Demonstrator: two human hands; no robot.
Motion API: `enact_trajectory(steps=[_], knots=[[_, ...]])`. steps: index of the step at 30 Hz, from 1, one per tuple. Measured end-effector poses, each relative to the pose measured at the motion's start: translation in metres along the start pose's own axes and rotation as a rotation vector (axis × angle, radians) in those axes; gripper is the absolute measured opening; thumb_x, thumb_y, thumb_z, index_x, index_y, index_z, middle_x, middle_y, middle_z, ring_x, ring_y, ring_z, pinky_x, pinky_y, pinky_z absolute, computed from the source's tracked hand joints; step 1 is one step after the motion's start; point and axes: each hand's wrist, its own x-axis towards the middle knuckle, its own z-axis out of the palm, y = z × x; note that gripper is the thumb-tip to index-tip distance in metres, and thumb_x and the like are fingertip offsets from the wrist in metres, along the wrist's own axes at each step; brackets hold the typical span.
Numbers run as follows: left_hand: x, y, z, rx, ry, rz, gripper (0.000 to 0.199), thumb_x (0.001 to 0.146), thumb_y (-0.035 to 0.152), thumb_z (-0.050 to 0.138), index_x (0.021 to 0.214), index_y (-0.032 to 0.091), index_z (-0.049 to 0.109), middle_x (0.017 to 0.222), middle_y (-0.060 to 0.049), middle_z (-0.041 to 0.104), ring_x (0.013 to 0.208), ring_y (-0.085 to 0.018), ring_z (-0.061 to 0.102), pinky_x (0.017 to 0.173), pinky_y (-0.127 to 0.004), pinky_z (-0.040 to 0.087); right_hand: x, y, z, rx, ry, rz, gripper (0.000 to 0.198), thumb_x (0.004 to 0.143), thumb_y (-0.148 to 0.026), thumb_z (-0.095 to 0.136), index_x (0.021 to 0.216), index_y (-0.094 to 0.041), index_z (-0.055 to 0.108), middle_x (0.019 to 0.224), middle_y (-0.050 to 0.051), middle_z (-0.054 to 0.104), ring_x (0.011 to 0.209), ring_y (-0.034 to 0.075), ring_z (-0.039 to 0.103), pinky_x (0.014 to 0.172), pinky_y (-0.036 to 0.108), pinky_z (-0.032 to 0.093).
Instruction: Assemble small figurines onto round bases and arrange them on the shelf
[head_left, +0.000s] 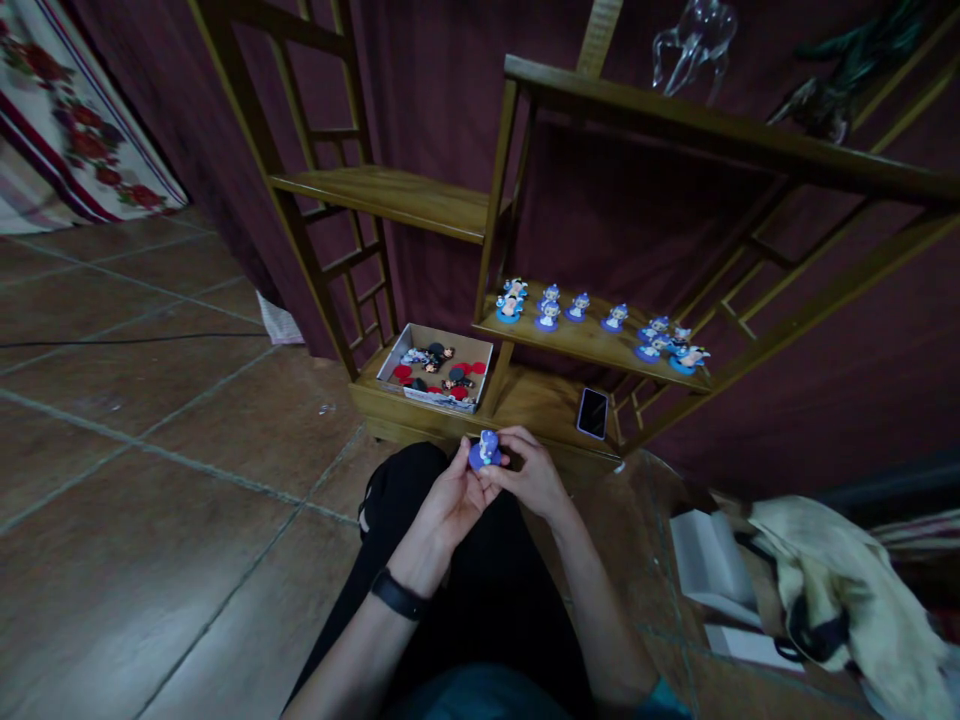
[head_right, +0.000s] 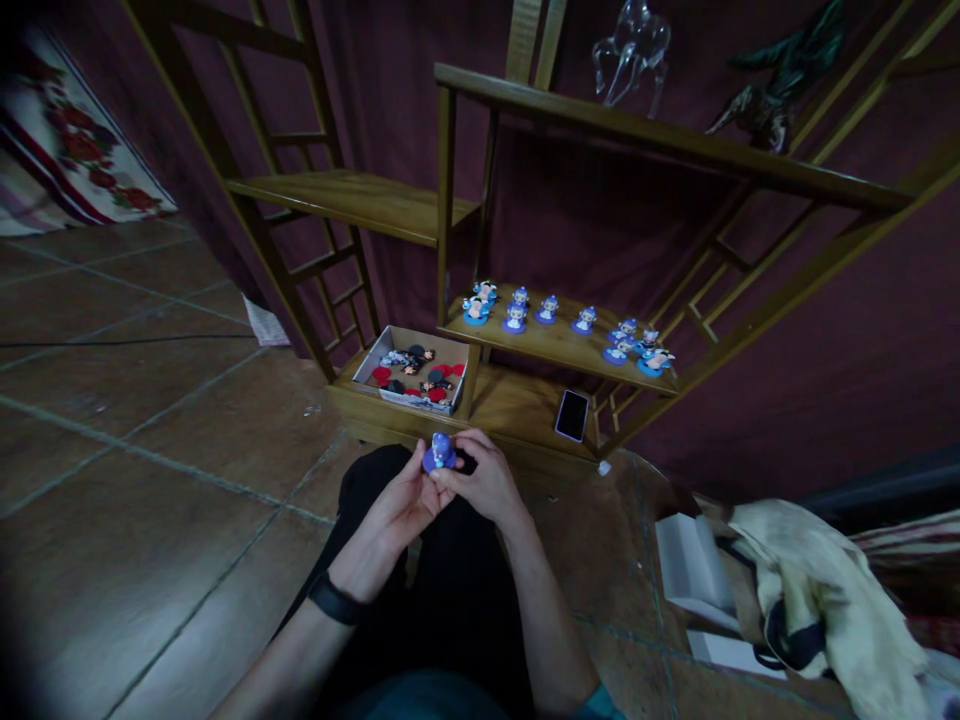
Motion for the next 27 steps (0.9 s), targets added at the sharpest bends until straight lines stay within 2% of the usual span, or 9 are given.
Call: enact_trajectory(steps=[5, 13, 27], knots=[[-0.001, 0.003, -0.003, 0.001, 0.008, -0.001, 0.034, 0.087, 0.041, 0.044, 0.093, 0.012, 0.062, 0.078, -0.008, 0.067, 0.063, -0.012, 0.062, 0.064, -0.025, 0.05, -0.002, 0.001, -0.001, 0.055, -0.056, 0.001, 0.035, 0.071, -0.027, 0.066, 0.105, -0.023, 0.061, 0.107, 0.003, 0.056, 0.101, 0.017, 0.054, 0.091, 0.032, 0.042], [-0.002, 0.004, -0.004, 0.02, 0.019, -0.01, 0.035, 0.086, 0.042, 0.045, 0.093, 0.012, 0.061, 0.076, -0.008, 0.067, 0.064, -0.013, 0.063, 0.066, -0.026, 0.051, -0.001, -0.005, -0.008, 0.081, -0.118, -0.013, 0.033, 0.073, -0.024, 0.065, 0.106, -0.022, 0.06, 0.106, 0.003, 0.057, 0.102, 0.017, 0.054, 0.092, 0.033, 0.041], [-0.004, 0.001, 0.001, -0.004, 0.098, -0.041, 0.033, 0.085, 0.043, 0.047, 0.085, 0.013, 0.06, 0.07, -0.004, 0.065, 0.059, -0.011, 0.062, 0.057, -0.023, 0.05, -0.002, -0.008, -0.01, 0.053, -0.088, -0.024, 0.026, 0.068, -0.026, 0.069, 0.093, -0.021, 0.062, 0.095, 0.001, 0.058, 0.092, 0.017, 0.055, 0.085, 0.032, 0.043]])
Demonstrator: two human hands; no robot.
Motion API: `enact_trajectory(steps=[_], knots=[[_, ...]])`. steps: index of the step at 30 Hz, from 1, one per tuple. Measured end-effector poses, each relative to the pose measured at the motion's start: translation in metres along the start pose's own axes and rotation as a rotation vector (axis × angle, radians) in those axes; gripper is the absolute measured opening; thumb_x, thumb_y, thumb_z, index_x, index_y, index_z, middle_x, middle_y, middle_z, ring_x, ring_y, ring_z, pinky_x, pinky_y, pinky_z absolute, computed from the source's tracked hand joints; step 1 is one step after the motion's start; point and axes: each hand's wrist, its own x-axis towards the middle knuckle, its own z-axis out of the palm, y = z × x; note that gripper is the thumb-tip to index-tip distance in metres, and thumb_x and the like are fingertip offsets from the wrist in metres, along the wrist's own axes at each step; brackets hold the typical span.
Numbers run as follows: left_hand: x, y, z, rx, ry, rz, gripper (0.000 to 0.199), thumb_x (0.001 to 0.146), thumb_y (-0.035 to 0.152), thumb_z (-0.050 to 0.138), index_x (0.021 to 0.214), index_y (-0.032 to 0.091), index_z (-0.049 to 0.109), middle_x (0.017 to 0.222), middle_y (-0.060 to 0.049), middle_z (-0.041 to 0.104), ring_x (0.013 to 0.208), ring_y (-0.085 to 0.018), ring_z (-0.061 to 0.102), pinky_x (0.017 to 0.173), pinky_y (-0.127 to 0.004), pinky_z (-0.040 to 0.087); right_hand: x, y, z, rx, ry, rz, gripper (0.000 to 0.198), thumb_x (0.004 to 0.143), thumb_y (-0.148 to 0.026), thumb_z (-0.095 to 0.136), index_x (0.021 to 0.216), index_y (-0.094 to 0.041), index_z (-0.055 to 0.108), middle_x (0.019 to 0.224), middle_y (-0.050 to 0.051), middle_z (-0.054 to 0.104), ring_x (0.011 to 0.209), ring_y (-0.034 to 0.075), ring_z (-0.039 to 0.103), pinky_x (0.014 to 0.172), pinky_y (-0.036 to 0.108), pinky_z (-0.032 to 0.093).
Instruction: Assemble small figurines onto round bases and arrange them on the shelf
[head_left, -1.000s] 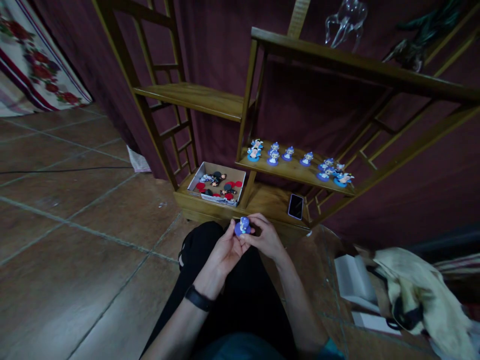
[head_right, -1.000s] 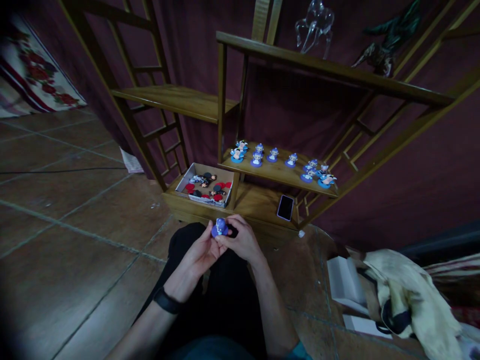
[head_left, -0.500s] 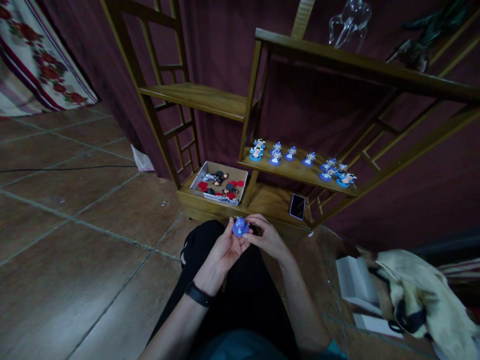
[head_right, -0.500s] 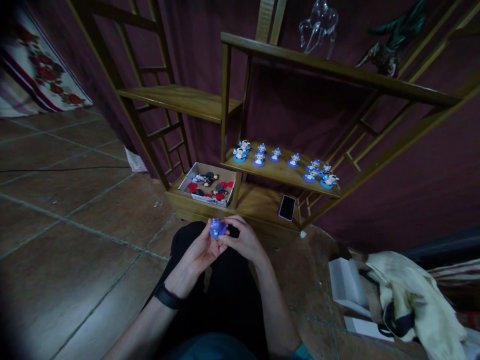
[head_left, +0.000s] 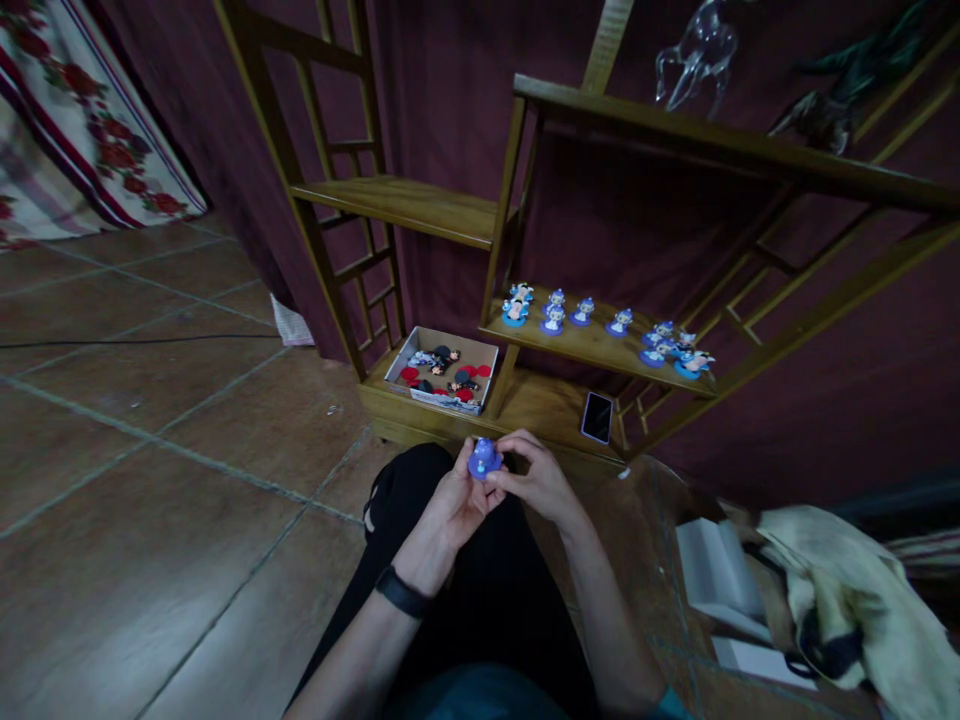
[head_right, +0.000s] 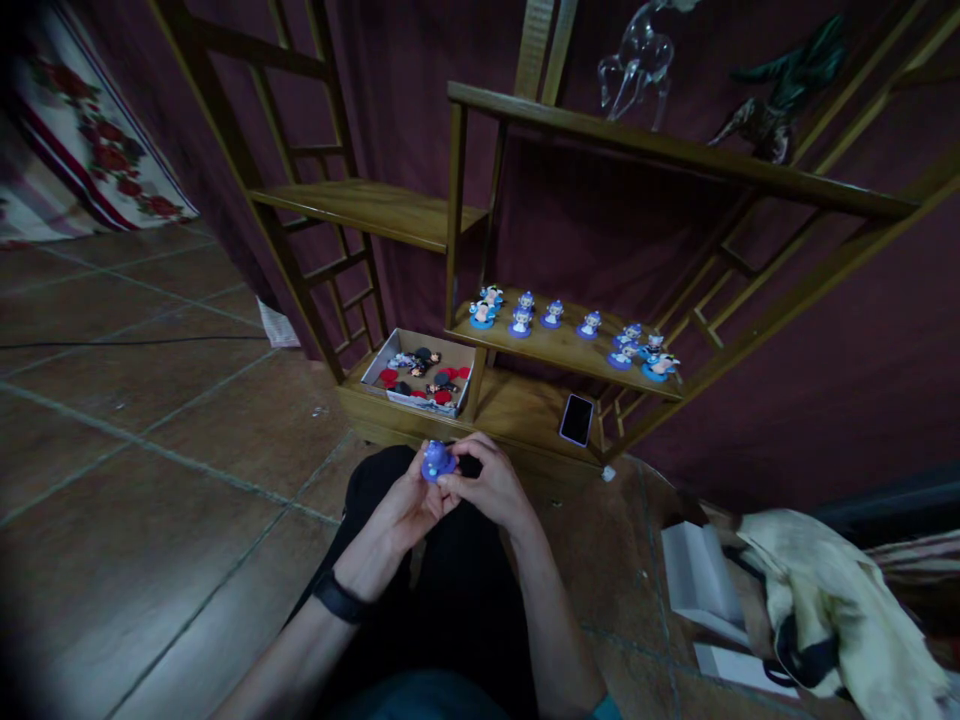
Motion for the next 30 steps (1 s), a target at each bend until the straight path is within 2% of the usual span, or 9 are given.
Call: enact_trajectory(steps=[4, 8, 13, 18, 26, 30], knots=[[0.0, 0.0, 0.0, -0.015, 0.001, -0.01, 0.033, 0.086, 0.043, 0.046, 0.087, 0.013, 0.06, 0.071, -0.005, 0.065, 0.06, -0.012, 0.062, 0.056, -0.022, 0.049, -0.001, 0.002, 0.0, -0.001, 0.008, -0.012, 0.026, 0.068, -0.026, 0.069, 0.093, -0.022, 0.063, 0.096, 0.002, 0.058, 0.092, 0.017, 0.056, 0.085, 0.032, 0.044], [0.0, 0.002, 0.001, -0.03, -0.024, 0.002, 0.036, 0.086, 0.043, 0.045, 0.089, 0.012, 0.061, 0.072, -0.006, 0.065, 0.059, -0.011, 0.061, 0.053, -0.02, 0.048, -0.002, 0.008, 0.005, 0.034, 0.018, -0.018, 0.03, 0.071, -0.027, 0.067, 0.101, -0.023, 0.062, 0.102, 0.002, 0.059, 0.099, 0.017, 0.055, 0.09, 0.033, 0.043], [0.0, 0.004, 0.0, -0.043, -0.036, 0.074, 0.038, 0.086, 0.043, 0.045, 0.095, 0.01, 0.061, 0.08, -0.01, 0.067, 0.061, -0.01, 0.061, 0.056, -0.019, 0.048, -0.005, 0.018, 0.015, 0.114, 0.133, 0.03, 0.042, 0.074, -0.027, 0.064, 0.115, -0.026, 0.055, 0.115, 0.004, 0.054, 0.102, 0.017, 0.055, 0.092, 0.033, 0.045], [0.0, 0.002, -0.002, -0.066, -0.038, 0.151, 0.032, 0.084, 0.037, 0.051, 0.097, 0.01, 0.061, 0.088, -0.011, 0.067, 0.076, -0.014, 0.063, 0.07, -0.025, 0.051, -0.007, 0.019, 0.019, 0.119, 0.165, 0.018, 0.039, 0.074, -0.025, 0.064, 0.112, -0.025, 0.056, 0.113, 0.004, 0.054, 0.105, 0.017, 0.054, 0.093, 0.033, 0.045], [-0.004, -0.001, 0.0, -0.118, -0.079, 0.208, 0.016, 0.082, 0.023, 0.057, 0.091, 0.011, 0.062, 0.084, -0.007, 0.066, 0.074, -0.013, 0.063, 0.068, -0.024, 0.051, -0.007, 0.018, 0.021, 0.112, 0.158, 0.055, 0.045, 0.071, -0.026, 0.067, 0.114, -0.025, 0.052, 0.113, 0.004, 0.056, 0.102, 0.017, 0.055, 0.092, 0.034, 0.045], [-0.004, -0.002, 0.001, -0.096, -0.082, 0.24, 0.017, 0.081, 0.02, 0.058, 0.095, 0.011, 0.062, 0.087, -0.008, 0.067, 0.074, -0.013, 0.063, 0.069, -0.025, 0.052, -0.007, 0.014, 0.022, 0.118, 0.141, 0.052, 0.043, 0.071, -0.023, 0.066, 0.112, -0.024, 0.053, 0.111, 0.003, 0.057, 0.101, 0.017, 0.055, 0.092, 0.033, 0.044]])
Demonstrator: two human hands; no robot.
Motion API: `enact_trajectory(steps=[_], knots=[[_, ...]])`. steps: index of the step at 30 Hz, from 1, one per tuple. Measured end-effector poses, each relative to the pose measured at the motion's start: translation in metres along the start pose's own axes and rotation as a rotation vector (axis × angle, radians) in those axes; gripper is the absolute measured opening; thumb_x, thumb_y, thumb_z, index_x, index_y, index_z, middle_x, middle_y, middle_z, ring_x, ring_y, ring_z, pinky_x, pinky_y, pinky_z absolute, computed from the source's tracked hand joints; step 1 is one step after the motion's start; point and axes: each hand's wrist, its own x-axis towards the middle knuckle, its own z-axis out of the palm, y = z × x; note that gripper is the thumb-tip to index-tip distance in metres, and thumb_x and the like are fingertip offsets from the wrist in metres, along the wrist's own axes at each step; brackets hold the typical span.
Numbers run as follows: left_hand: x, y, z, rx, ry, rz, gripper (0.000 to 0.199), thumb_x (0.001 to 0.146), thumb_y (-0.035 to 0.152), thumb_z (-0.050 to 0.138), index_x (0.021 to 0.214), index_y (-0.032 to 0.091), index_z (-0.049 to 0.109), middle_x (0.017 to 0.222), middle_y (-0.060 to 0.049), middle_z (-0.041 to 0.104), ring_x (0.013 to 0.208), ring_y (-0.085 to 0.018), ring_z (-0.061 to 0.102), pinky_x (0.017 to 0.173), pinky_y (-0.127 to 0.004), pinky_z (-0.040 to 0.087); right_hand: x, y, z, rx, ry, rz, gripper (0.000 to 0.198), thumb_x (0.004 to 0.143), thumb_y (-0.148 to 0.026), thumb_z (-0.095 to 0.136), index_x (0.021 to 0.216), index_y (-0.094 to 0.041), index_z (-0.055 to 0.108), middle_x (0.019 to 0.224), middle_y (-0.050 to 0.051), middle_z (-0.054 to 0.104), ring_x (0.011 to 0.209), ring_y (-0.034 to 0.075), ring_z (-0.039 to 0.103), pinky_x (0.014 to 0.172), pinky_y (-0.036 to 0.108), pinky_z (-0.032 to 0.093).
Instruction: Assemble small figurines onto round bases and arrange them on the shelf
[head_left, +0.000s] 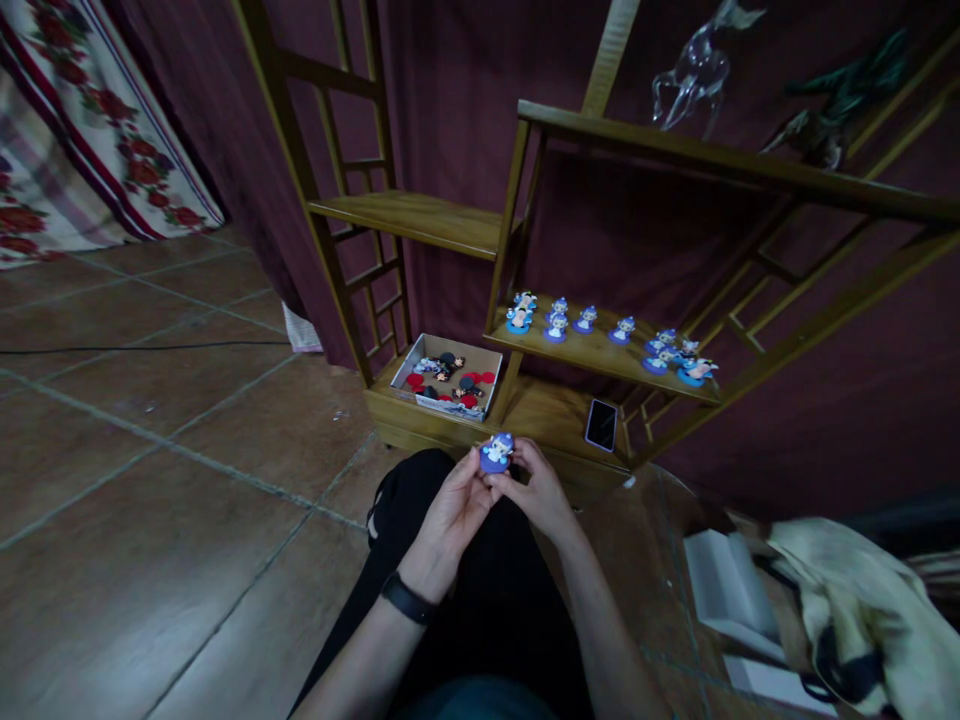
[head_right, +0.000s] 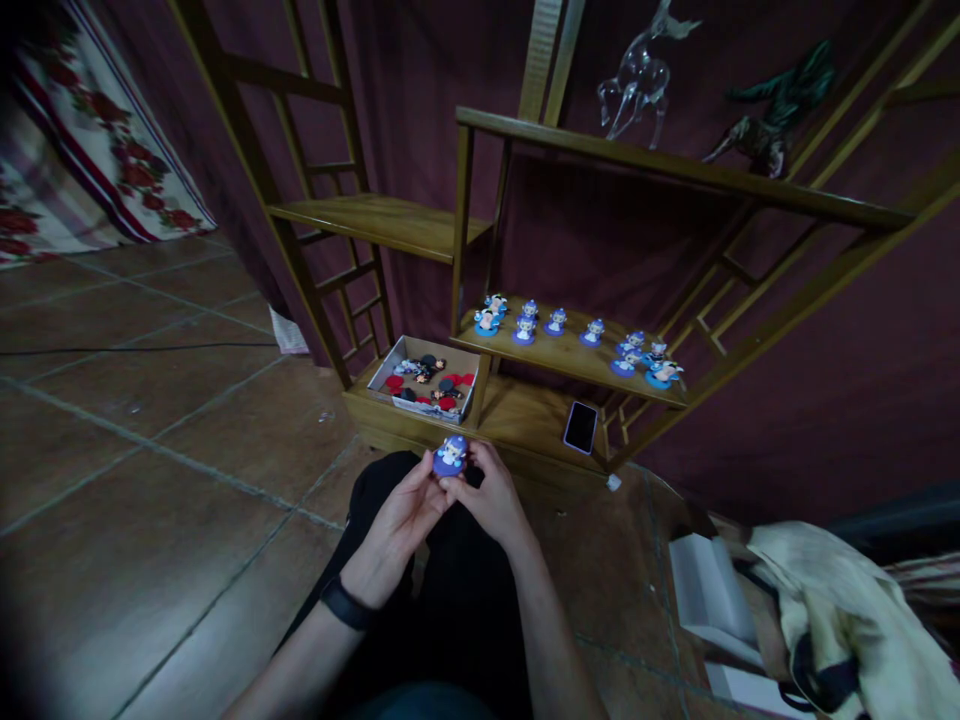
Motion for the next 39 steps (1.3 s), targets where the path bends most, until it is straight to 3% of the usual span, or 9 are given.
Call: enact_trajectory(steps=[10, 19, 29, 33, 39], knots=[[0.002, 0.001, 0.0, 0.14, -0.077, 0.052, 0.026, 0.074, 0.017, 0.066, 0.099, 0.012, 0.064, 0.091, -0.009, 0.068, 0.072, -0.015, 0.063, 0.07, -0.026, 0.052, 0.001, -0.012, -0.004, -0.091, -0.013, -0.02, 0.038, 0.071, -0.022, 0.065, 0.107, -0.023, 0.054, 0.104, 0.002, 0.057, 0.096, 0.017, 0.055, 0.086, 0.03, 0.044], [0.008, -0.006, 0.002, 0.155, 0.0, 0.038, 0.029, 0.072, 0.009, 0.065, 0.101, 0.016, 0.064, 0.094, -0.007, 0.068, 0.075, -0.014, 0.064, 0.073, -0.025, 0.052, 0.008, -0.021, -0.02, -0.189, -0.072, 0.017, 0.032, 0.068, -0.025, 0.069, 0.098, -0.022, 0.058, 0.097, 0.001, 0.057, 0.09, 0.017, 0.055, 0.081, 0.028, 0.044], [0.016, -0.017, -0.003, 0.182, -0.007, 0.013, 0.027, 0.074, 0.004, 0.061, 0.098, 0.016, 0.063, 0.105, -0.009, 0.065, 0.09, -0.018, 0.064, 0.078, -0.03, 0.052, 0.015, -0.017, -0.04, -0.218, -0.112, -0.001, 0.045, 0.061, -0.03, 0.075, 0.101, -0.022, 0.058, 0.102, 0.001, 0.055, 0.093, 0.016, 0.054, 0.083, 0.029, 0.043], [0.019, -0.022, 0.002, 0.14, 0.019, -0.004, 0.027, 0.073, 0.0, 0.058, 0.094, 0.016, 0.064, 0.1, -0.008, 0.067, 0.084, -0.017, 0.065, 0.076, -0.029, 0.053, 0.017, -0.019, -0.05, -0.214, -0.13, -0.004, 0.052, 0.056, -0.031, 0.078, 0.103, -0.023, 0.058, 0.103, 0.001, 0.054, 0.095, 0.017, 0.054, 0.083, 0.028, 0.043], [0.018, -0.025, 0.02, 0.114, 0.055, -0.015, 0.033, 0.074, -0.003, 0.053, 0.097, 0.019, 0.064, 0.096, -0.007, 0.069, 0.082, -0.017, 0.067, 0.08, -0.03, 0.053, 0.022, -0.031, -0.068, -0.244, -0.158, 0.009, 0.046, 0.064, -0.03, 0.073, 0.106, -0.025, 0.056, 0.099, -0.001, 0.06, 0.091, 0.017, 0.057, 0.081, 0.029, 0.044]])
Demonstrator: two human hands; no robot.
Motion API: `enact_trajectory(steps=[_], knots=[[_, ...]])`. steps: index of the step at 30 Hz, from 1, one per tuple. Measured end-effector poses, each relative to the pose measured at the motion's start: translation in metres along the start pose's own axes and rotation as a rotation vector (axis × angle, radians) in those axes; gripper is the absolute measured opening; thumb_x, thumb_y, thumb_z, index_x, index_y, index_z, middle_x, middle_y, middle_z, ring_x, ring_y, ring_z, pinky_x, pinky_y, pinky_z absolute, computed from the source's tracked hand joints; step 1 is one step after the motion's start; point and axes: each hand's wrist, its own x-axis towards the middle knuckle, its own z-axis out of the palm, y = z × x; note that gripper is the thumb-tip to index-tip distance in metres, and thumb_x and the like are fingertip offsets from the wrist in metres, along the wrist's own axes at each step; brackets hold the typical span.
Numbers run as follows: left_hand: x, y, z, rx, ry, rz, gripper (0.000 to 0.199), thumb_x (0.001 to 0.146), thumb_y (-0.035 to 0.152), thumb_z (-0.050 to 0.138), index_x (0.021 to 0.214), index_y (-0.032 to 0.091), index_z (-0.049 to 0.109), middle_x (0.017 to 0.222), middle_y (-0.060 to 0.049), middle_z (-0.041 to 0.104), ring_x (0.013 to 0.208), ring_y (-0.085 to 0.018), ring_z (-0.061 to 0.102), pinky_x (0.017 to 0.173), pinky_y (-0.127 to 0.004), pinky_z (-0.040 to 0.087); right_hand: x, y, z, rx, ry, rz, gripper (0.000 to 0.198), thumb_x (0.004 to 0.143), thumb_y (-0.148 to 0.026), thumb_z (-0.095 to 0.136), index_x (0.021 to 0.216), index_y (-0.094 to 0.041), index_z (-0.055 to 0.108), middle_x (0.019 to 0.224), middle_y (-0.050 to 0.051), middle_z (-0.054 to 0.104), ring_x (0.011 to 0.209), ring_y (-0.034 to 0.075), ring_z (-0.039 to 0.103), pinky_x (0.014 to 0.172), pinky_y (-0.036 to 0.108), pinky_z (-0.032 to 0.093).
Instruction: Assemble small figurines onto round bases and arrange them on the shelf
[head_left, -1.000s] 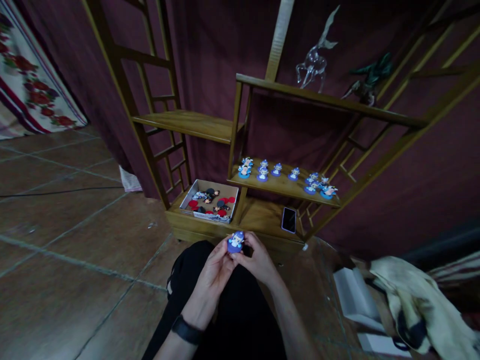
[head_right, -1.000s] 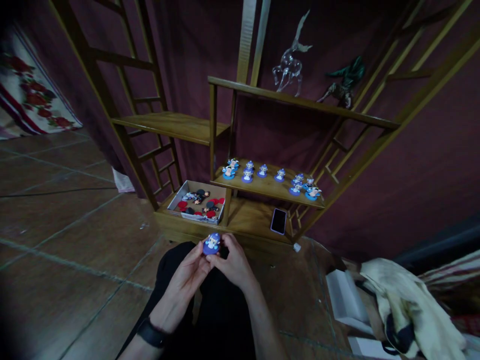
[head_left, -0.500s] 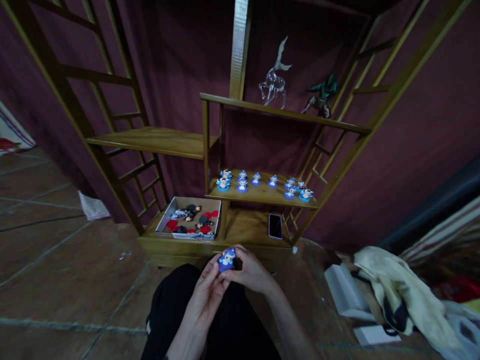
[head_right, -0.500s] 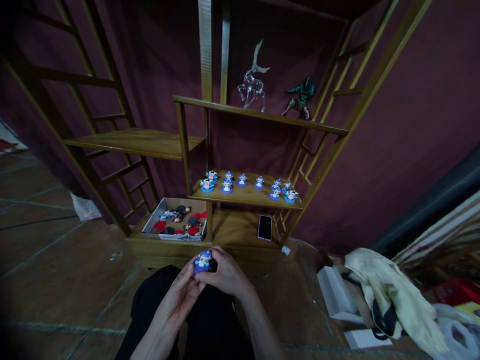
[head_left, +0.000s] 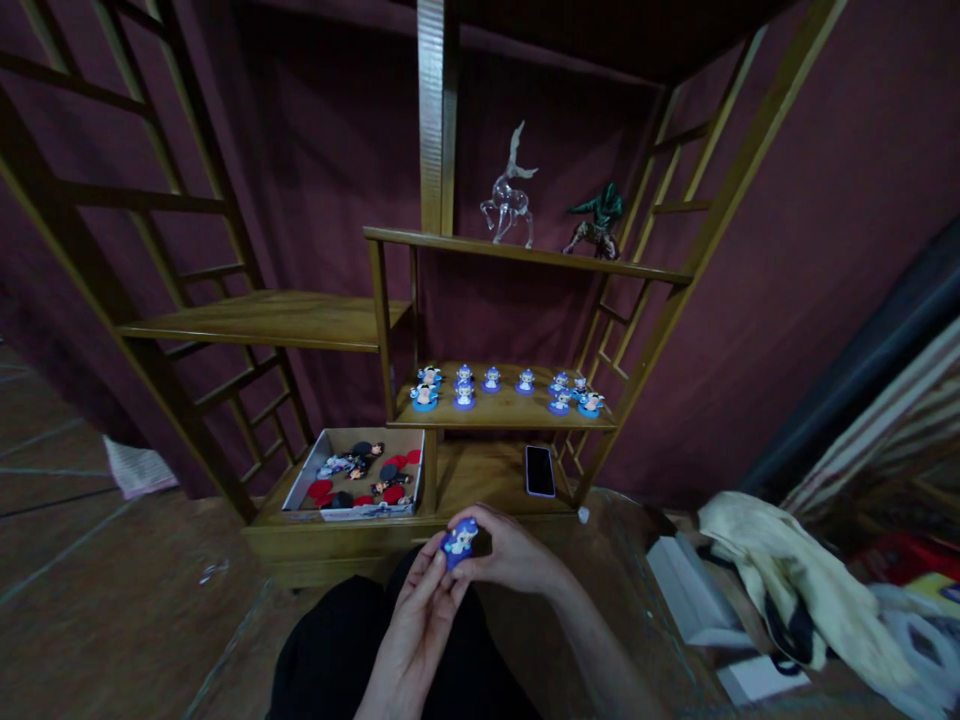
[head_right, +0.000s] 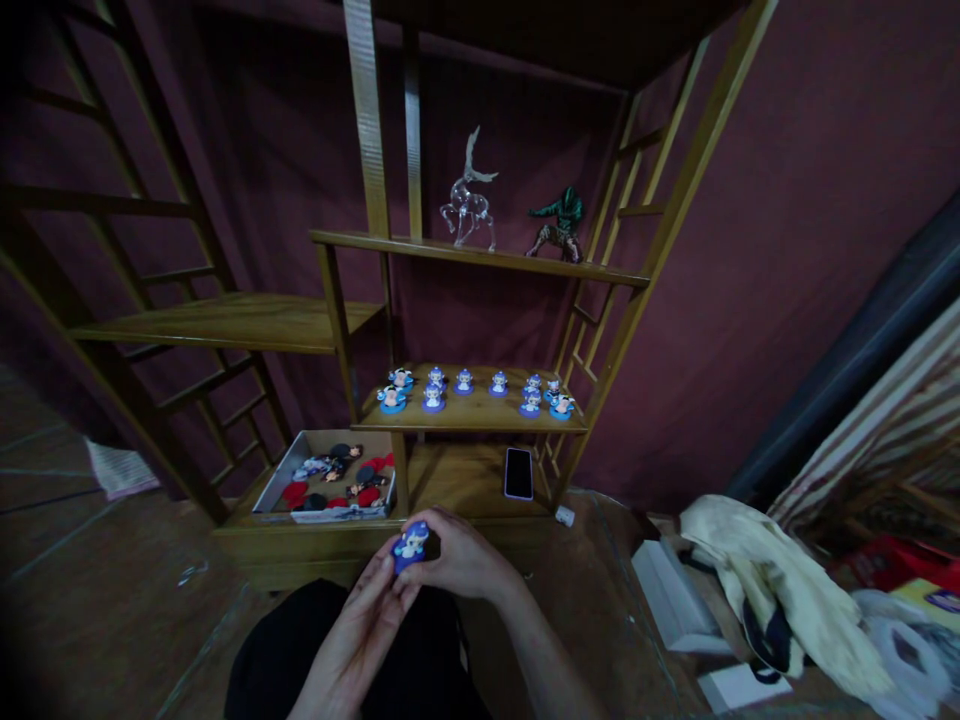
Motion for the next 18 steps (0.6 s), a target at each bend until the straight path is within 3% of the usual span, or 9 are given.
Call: enact_trajectory(steps=[8, 14, 18], knots=[[0.005, -0.002, 0.012, -0.026, 0.022, -0.022, 0.032, 0.076, -0.004, 0.05, 0.095, 0.018, 0.064, 0.096, -0.007, 0.069, 0.087, -0.017, 0.066, 0.09, -0.036, 0.049, 0.001, -0.002, -0.014, 0.015, 0.017, -0.026, 0.023, 0.08, -0.029, 0.058, 0.102, -0.025, 0.06, 0.093, -0.002, 0.066, 0.085, 0.015, 0.06, 0.077, 0.027, 0.046], [0.013, -0.003, 0.015, -0.016, -0.035, -0.041, 0.027, 0.076, -0.001, 0.053, 0.095, 0.015, 0.064, 0.101, -0.009, 0.068, 0.096, -0.019, 0.064, 0.094, -0.04, 0.046, 0.003, -0.002, -0.022, 0.005, 0.04, -0.022, 0.02, 0.078, -0.03, 0.06, 0.096, -0.023, 0.064, 0.09, -0.002, 0.067, 0.083, 0.015, 0.061, 0.076, 0.026, 0.047], [0.015, 0.0, 0.018, -0.004, -0.085, -0.046, 0.021, 0.078, 0.004, 0.054, 0.094, 0.014, 0.064, 0.106, -0.012, 0.066, 0.106, -0.024, 0.059, 0.095, -0.044, 0.044, 0.014, -0.001, -0.046, -0.036, 0.088, -0.05, 0.02, 0.077, -0.031, 0.061, 0.094, -0.022, 0.065, 0.088, -0.001, 0.067, 0.082, 0.016, 0.061, 0.076, 0.027, 0.047]])
